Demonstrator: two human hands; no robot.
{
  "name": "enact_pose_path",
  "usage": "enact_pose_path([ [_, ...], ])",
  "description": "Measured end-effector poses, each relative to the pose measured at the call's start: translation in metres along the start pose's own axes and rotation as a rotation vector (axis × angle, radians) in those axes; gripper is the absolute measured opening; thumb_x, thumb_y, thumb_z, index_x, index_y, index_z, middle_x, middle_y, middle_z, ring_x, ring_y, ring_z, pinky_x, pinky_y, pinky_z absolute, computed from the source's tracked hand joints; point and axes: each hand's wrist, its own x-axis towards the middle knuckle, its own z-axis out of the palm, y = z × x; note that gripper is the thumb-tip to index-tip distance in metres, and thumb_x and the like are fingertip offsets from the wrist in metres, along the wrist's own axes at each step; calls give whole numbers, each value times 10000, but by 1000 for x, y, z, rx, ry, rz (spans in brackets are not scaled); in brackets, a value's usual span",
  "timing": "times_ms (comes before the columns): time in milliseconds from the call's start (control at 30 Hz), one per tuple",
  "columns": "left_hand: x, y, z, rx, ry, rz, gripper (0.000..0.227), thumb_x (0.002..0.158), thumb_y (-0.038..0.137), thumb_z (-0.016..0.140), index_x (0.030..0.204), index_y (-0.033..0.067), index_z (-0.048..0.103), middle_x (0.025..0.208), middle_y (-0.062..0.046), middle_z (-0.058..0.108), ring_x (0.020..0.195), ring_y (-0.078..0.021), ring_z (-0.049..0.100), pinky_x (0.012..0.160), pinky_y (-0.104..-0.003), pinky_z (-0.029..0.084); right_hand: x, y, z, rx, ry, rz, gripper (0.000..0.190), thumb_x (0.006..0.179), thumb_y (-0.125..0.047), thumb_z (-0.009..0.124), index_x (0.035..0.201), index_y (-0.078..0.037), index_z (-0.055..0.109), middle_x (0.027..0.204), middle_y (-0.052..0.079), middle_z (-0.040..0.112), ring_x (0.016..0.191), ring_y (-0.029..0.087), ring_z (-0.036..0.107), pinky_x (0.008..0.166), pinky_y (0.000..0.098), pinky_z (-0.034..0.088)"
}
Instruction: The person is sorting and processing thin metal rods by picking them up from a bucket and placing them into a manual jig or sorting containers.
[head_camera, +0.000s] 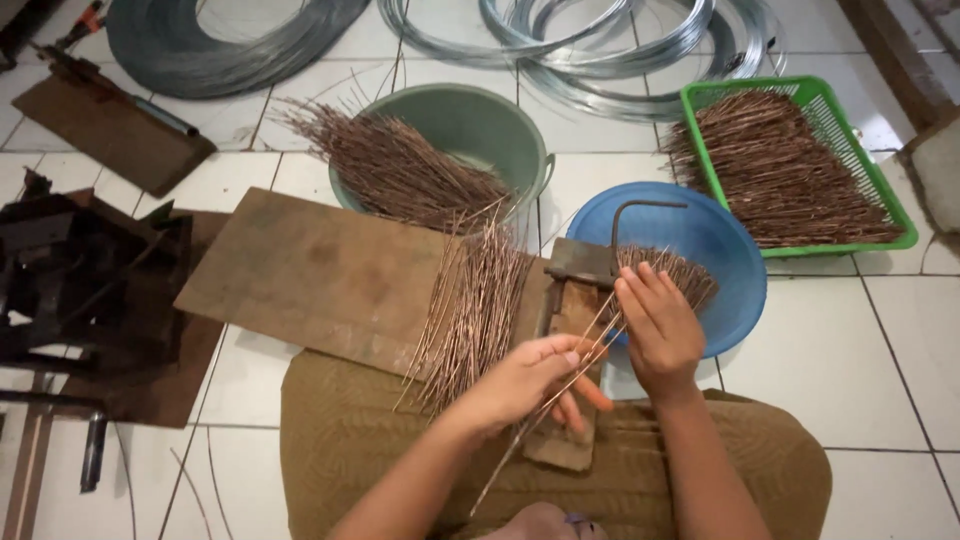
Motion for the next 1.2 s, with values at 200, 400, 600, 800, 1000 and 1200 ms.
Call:
enact_pose_path([
  [200, -14, 14, -35, 473, 394, 108, 392, 1051, 120, 380, 1392, 39, 555, 972, -210, 771, 755, -282, 789, 636, -346, 633, -3, 13, 7, -11, 85, -64, 249, 1053, -3, 570, 1156, -42, 793, 1208, 141, 768, 1152, 366, 715, 1019, 480, 573],
  [400, -12, -22, -96, 1145, 662, 152, 416, 997, 132, 496, 1392, 33, 580, 1101, -226, 733, 1030, -374, 726, 845, -450, 570, 9, 2, -3, 56, 16, 8, 219, 1030, 34, 605, 1137, -20, 789, 1145, 128, 775, 1085, 328, 736, 989, 425, 588],
  [600, -28, 51, -10, 955, 430, 594, 656, 954, 176, 646, 1498, -68, 370, 1429, -314, 488, 1363, -436, 461, 1148, -535, 350, 32, -29, -30, 471, -150, 495, 166, 1037, -38, 611, 1090, -14, 767, 981, 115, 786, 990, 290, 758, 915, 418, 589],
  [800, 18, 69, 17, 834, 227, 974, 586, 1033, 105, 575, 1570, 63, 345, 1505, -156, 523, 1424, -366, 506, 1212, -482, 413, 16, -18, -13, 481, -330, 542, 132, 980, -72, 638, 991, -45, 767, 930, 188, 773, 1026, 400, 716, 828, 512, 563],
  [1000, 45, 71, 10, 636, 201, 905, 287, 1020, 91, 598, 1306, 82, 630, 1103, -97, 755, 1103, -281, 731, 1005, -425, 573, 24, -24, -14, 475, -537, 701, 328, 913, 54, 541, 1188, 75, 720, 1090, 288, 757, 1124, 478, 678, 981, 565, 529],
  [1200, 49, 68, -10, 583, 183, 753, 238, 976, 85, 647, 1210, 99, 685, 1011, -89, 776, 1019, -247, 749, 930, -409, 592, -3, -13, 4, 569, -628, 751, 283, 988, -187, 626, 1194, -26, 734, 1108, 199, 795, 1129, 388, 711, 947, 513, 549],
])
